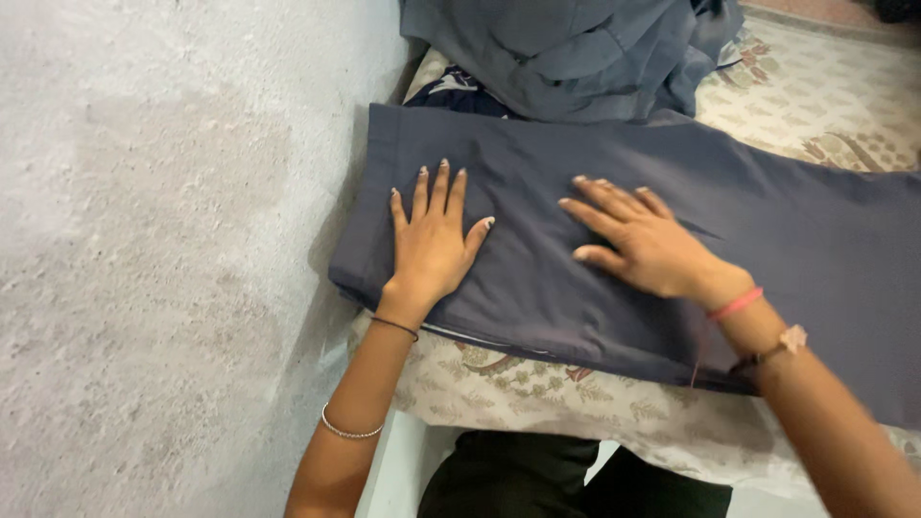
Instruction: The person folds a pair of trousers on a bed and then packs it into a suitcase alongside other folded shirts.
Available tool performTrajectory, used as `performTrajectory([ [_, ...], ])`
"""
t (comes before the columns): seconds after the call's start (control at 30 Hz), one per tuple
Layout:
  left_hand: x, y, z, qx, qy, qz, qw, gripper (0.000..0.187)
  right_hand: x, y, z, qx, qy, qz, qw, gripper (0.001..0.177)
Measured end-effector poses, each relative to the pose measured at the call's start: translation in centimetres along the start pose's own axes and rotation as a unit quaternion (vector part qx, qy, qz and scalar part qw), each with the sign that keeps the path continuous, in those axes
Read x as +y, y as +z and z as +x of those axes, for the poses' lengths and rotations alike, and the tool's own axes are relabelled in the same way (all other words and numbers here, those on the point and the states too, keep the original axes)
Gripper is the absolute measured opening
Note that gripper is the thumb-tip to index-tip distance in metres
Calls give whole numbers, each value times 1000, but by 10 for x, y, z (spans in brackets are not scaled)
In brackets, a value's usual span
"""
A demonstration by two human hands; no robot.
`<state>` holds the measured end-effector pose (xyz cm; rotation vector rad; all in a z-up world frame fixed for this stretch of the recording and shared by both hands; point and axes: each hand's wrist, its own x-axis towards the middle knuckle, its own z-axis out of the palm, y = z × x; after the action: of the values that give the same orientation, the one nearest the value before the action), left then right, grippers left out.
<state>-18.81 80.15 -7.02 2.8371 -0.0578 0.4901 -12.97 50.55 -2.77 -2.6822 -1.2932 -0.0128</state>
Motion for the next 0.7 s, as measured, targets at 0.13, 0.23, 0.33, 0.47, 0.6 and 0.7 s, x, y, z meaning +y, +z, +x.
performTrajectory([
  [0.13, -3, 2, 1, -19, -2, 13, 1000, 80, 98, 18, -24, 11, 188, 3, 982, 71],
  [0.23, 0, -2, 2, -28, 3, 25, 999, 80, 126, 19, -44, 32, 273, 8, 961, 71],
  [0.33, 8, -11, 6, -23, 34, 80, 996, 74, 107, 7, -36, 25, 260, -28, 965, 70],
  [0.47, 29, -13, 12, -46, 96, 48, 993, 57, 26, -2, -15, 60, 10, -68, 996, 68],
  [0.6, 37, 1, 28, -88, 122, 19, 988, 59, -24, 9, 4, -11, -116, 35, 993, 68],
  [0.7, 17, 1, 33, -46, 117, 0, 992, 78, -1, 18, 12, 6, -67, 55, 996, 67],
])
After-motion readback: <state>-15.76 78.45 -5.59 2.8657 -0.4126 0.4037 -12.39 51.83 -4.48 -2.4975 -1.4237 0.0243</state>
